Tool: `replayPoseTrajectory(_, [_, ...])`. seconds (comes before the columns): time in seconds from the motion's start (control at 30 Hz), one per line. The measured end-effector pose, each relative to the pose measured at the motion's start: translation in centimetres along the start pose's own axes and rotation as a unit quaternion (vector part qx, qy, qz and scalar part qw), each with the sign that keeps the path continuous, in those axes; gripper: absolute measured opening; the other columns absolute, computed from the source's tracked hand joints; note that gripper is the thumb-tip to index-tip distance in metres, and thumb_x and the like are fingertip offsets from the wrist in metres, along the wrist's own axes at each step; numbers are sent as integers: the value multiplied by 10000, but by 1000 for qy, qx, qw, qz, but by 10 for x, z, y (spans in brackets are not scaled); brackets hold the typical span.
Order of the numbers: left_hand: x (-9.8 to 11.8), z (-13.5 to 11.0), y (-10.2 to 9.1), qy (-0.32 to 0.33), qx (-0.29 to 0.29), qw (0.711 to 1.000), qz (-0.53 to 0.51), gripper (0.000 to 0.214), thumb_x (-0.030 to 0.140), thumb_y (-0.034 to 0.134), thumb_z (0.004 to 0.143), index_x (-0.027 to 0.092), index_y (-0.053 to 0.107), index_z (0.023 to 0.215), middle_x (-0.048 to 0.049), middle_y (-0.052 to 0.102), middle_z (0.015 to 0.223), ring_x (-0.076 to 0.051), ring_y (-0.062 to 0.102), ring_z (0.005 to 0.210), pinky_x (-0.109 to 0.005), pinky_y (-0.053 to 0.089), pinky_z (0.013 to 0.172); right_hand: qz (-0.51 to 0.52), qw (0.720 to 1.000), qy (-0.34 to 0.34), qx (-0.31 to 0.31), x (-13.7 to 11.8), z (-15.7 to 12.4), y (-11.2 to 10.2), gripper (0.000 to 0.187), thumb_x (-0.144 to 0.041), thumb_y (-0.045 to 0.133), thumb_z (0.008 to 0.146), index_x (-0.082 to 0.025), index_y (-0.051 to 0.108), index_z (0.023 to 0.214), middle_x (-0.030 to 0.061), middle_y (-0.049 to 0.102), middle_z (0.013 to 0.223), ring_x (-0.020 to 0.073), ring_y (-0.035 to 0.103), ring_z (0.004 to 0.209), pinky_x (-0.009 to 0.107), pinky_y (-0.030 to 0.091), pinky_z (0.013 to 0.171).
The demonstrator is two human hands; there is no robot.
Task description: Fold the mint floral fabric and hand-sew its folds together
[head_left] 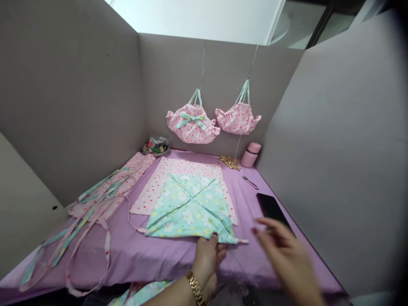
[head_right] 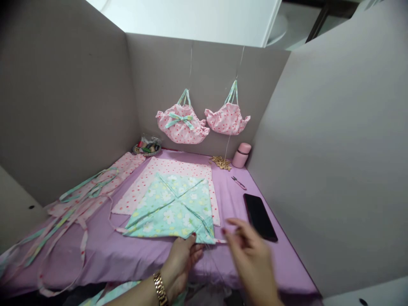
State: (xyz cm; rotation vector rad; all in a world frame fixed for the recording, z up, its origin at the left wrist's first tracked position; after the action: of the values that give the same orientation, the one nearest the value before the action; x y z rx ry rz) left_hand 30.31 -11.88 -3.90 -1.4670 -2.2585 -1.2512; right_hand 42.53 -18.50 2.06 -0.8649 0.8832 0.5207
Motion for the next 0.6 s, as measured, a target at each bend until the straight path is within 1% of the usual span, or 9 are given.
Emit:
replayPoseTrajectory(0.07, [-1, 1, 0, 3, -6, 1000, -6, 63, 95, 451, 856, 103, 512, 872, -48, 620, 699, -77, 561, 490, -169, 421, 470, -64, 995, -30, -71, 17, 4, 30, 205, -312, 593, 786, -156, 644, 909, -30, 535, 551, 120, 509, 478, 228, 421, 458])
replayPoseTrajectory(0.1, [-1, 2, -1, 5, -13, 1000, -10, 68, 90, 451, 853, 102, 515, 871, -53, 624, 705, -83, 570, 506, -174, 430, 484, -96, 989, -52, -102, 25, 3, 42, 210, -301, 582, 779, -160, 651, 919, -13, 569, 571, 140, 533, 497, 242, 429, 474])
replayPoseTrajectory(0.13, [-2, 2, -1, 8, -21, 1000, -13, 69, 88, 453, 851, 100, 519, 868, -60, 629, 713, -93, 583, 530, -179, 440, 501, -125, 982, -76, -120, 31, 1, 51, 219, -291, 557, 789, -165, 649, 943, 16, 625, 654, 164, 575, 559, 262, 451, 521])
replayPoseTrajectory(0.2, [-3, 3, -1, 14, -36, 999, -18, 65, 95, 459, 849, 100, 524, 855, -74, 638, 734, -113, 606, 580, -192, 457, 536, -156, 974, -111, -124, 40, -4, 61, 228, -281, 512, 819, -176, 639, 977, 62, 677, 851, 206, 624, 709, 302, 475, 624])
replayPoseTrajectory(0.23, [-3, 3, -2, 15, -42, 999, -20, 59, 98, 463, 848, 102, 522, 846, -81, 642, 745, -122, 615, 603, -198, 464, 551, -158, 972, -122, -121, 41, -6, 63, 225, -280, 490, 834, -181, 640, 969, 70, 679, 892, 214, 628, 750, 311, 475, 654])
replayPoseTrajectory(0.33, [-3, 5, -2, 15, -46, 999, -21, 54, 85, 465, 842, 112, 504, 815, -82, 636, 741, -132, 626, 632, -207, 473, 574, -136, 975, -125, -125, 41, -8, 63, 239, -280, 433, 874, -196, 655, 900, 62, 675, 832, 198, 625, 745, 295, 472, 669])
replayPoseTrajectory(0.43, [-3, 6, -1, 11, -41, 999, -19, 61, 81, 461, 842, 115, 496, 805, -70, 626, 722, -123, 621, 619, -206, 475, 580, -70, 983, -94, -139, 36, -5, 63, 242, -296, 453, 870, -199, 673, 839, 54, 658, 775, 187, 617, 727, 274, 472, 664])
replayPoseTrajectory(0.53, [-3, 5, -2, 2, -30, 1000, -9, 43, 105, 462, 851, 112, 503, 841, -72, 631, 751, -99, 601, 574, -188, 457, 547, 62, 990, 6, -123, 31, -2, 58, 206, -348, 559, 807, -181, 679, 793, 49, 654, 722, 187, 612, 687, 259, 481, 627])
replayPoseTrajectory(0.6, [-3, 5, -3, -4, -26, 1000, 0, 62, 129, 467, 856, 110, 515, 891, -81, 641, 801, -92, 598, 572, -178, 442, 527, 149, 980, 75, -106, 26, -1, 48, 199, -375, 635, 748, -181, 677, 755, 37, 649, 681, 178, 602, 662, 242, 483, 607])
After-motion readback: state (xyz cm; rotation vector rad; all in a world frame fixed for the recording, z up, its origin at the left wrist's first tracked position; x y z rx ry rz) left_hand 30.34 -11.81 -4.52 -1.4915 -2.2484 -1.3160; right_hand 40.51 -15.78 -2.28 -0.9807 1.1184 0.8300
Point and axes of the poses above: each hand's wrist, its own z-axis towards the middle knuckle, its own y-axis out of the palm, x = y × z, the point moved 2 cm from there along z, towards the middle knuckle
